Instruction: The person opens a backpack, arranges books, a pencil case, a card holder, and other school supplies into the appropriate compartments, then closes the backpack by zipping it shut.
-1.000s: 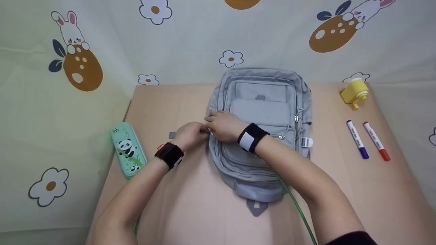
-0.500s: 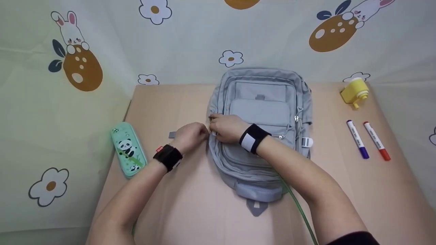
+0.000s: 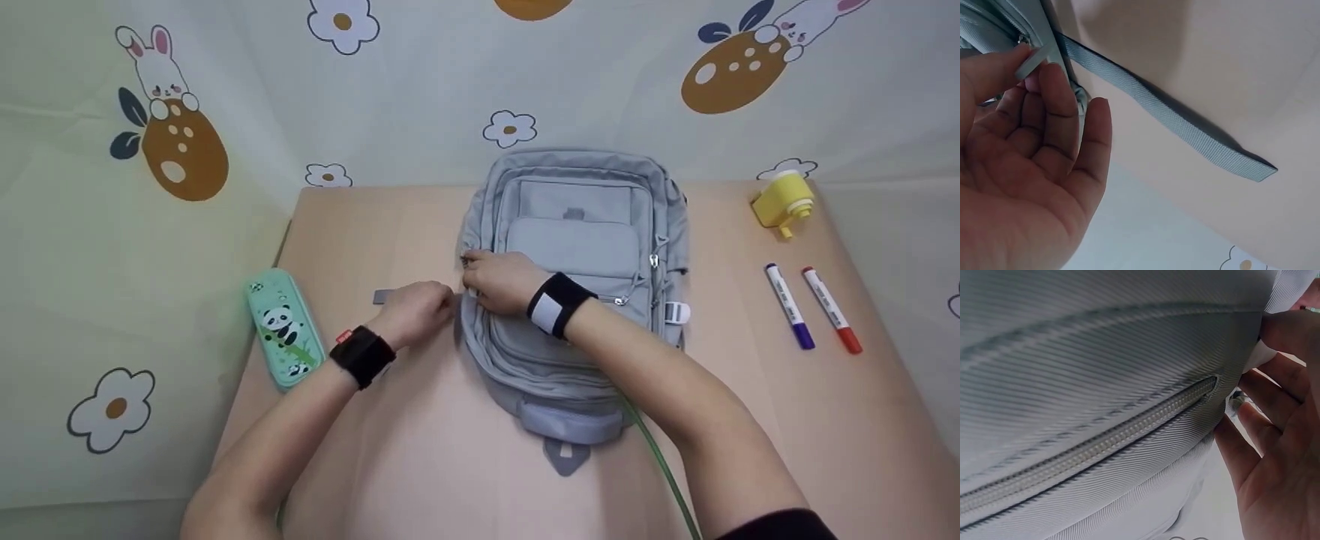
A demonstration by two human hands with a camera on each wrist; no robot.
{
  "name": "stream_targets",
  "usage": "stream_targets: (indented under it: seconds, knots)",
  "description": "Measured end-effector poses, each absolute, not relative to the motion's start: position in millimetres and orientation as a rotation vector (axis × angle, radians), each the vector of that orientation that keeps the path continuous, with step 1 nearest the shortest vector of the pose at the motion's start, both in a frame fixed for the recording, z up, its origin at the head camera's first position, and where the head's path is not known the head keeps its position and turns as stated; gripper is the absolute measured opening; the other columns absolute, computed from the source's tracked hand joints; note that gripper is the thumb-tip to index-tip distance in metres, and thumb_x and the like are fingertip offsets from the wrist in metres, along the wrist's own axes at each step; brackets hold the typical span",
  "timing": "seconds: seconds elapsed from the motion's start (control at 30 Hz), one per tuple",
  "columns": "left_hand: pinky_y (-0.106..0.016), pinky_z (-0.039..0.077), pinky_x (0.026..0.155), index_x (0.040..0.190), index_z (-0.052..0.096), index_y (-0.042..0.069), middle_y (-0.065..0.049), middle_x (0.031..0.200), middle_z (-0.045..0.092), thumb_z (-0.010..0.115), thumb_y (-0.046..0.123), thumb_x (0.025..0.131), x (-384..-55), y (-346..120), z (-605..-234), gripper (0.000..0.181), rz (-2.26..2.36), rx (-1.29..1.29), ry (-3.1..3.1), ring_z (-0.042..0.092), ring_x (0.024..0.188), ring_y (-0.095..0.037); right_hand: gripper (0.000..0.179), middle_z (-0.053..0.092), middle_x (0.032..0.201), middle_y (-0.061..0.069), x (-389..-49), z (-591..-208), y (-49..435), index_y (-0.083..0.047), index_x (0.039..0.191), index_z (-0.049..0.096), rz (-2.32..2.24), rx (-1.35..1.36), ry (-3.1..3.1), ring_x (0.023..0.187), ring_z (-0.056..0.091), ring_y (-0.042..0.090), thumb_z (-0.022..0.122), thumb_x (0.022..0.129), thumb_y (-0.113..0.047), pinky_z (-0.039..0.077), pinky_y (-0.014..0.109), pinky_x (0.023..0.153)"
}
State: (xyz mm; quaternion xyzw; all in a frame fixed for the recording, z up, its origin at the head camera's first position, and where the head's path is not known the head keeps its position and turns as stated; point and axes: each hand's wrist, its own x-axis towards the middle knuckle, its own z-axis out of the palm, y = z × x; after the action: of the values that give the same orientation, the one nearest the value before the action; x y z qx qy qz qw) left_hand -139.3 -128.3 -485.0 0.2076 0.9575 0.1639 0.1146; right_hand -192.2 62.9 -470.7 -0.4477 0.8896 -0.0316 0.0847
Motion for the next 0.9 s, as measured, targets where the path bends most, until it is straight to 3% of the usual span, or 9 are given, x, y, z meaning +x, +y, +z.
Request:
stream_targets:
  seconds: [0.43,0.67,0.9]
  knots:
    - [-0.039,0.055,0.074,0.101,0.074,0.005,-0.006,0.09,0.071,0.065,0.012,0.098,-120.5,-127.7,-476.9,0.012,0.521,0.58,2.756,0.064,0.077,-0.022,0.018,0.058,0.144,0.013,-191.3,-469.0,61.3,-0.008,0.109,0.073,-0.064,-1.332,2.645,0.144,0.041,0.026,0.06,0.096,-0.012,0.056,0.052,0.086]
    - [-0.038,0.055,0.076,0.095,0.076,0.007,-0.002,0.088,0.072,0.068,0.009,0.093,-123.5,-127.2,-481.5,0.009,0.628,0.622,2.733,0.065,0.079,-0.019,0.017,0.06,0.142,0.012,-191.2,-468.7,62.3,-0.006,0.107,0.071,-0.045,-1.338,2.637,0.146,0.039,0.027,0.058,0.096,-0.01,0.053,0.05,0.095]
    - [-0.037,0.056,0.075,0.094,0.078,0.009,-0.001,0.088,0.073,0.07,0.007,0.09,-122.0,-128.1,-483.6,0.009,0.682,0.624,2.73,0.066,0.078,-0.017,0.022,0.062,0.139,0.012,-188.5,-468.7,62.6,-0.006,0.114,0.071,-0.076,-1.363,2.624,0.146,0.038,0.03,0.058,0.097,-0.009,0.048,0.047,0.104]
